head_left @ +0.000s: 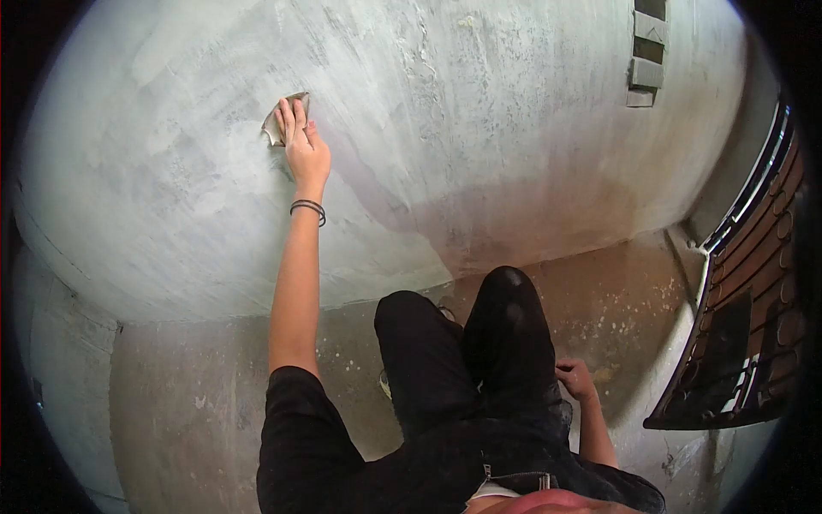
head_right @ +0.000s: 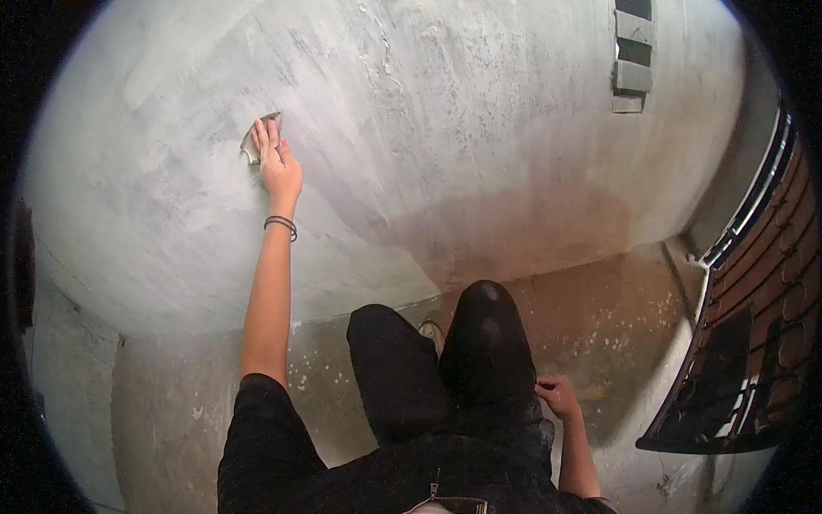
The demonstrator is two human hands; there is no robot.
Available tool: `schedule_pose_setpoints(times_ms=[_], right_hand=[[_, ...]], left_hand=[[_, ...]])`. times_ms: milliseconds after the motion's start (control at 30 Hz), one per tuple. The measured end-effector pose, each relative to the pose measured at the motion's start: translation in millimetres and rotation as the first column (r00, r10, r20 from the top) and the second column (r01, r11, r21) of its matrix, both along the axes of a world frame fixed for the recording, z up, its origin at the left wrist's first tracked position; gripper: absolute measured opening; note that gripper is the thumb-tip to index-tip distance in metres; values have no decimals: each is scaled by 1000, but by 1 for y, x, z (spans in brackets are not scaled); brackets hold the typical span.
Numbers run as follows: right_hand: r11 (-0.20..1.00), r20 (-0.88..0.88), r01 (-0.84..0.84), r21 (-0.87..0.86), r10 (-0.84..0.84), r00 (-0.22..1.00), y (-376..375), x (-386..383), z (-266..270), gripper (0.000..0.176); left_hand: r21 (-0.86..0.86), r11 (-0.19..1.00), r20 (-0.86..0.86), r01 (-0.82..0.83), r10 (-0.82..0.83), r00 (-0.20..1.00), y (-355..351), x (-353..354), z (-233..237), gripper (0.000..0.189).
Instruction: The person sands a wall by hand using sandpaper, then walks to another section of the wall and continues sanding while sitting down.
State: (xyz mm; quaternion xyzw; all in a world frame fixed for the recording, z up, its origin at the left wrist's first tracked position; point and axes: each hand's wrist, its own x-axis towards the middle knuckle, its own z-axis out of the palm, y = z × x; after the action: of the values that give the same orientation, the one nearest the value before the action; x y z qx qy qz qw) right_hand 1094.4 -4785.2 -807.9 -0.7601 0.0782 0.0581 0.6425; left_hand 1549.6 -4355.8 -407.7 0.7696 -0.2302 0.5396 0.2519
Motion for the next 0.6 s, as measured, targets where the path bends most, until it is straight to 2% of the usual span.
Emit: schedule_pose_setpoints(times_ms=[67,100,167,200,267,367,467,500,567,600], right_hand=[[965,-157,82,249,-44,987,-3,-4,-21,24],[966,-157,75,246,-37,987,-3,-5,-17,24],[912,-101,69,404,-31,994,10,-6,16,24],[912,-102,65,404,-26,994,7,-5,6,24],[982,6,23,187,-25,1000,-3,-6,-19,24],[991,8,109,83,-111,994,-2,-8,-24,18],[993,2,118,-1,-118,993,-6,-7,-15,19],[994,2,108,-1,-108,994,-5,-7,-14,19],[926,-72,244,290,-233,970,0,-6,-18,22],[928,-68,238,287,-228,971,0,-7,-21,22]], left_hand=[[-1,1000,-2,-4,4,1000,1,-1,0,47],[5,1000,-10,-6,6,1000,2,-2,-1,47],[17,1000,3,-8,8,1000,4,-3,-1,46],[28,1000,16,0,-1,1000,4,-3,-2,46],[24,1000,12,-6,5,1000,4,-4,-1,46],[15,1000,3,-8,8,1000,1,-5,-2,46],[-4,1000,-4,13,-13,1000,1,-7,-4,47],[-14,999,-7,43,-43,999,1,-6,-4,47],[-13,1000,2,18,-18,1000,5,-3,-1,47],[-46,998,32,-33,34,999,8,-3,4,47]])
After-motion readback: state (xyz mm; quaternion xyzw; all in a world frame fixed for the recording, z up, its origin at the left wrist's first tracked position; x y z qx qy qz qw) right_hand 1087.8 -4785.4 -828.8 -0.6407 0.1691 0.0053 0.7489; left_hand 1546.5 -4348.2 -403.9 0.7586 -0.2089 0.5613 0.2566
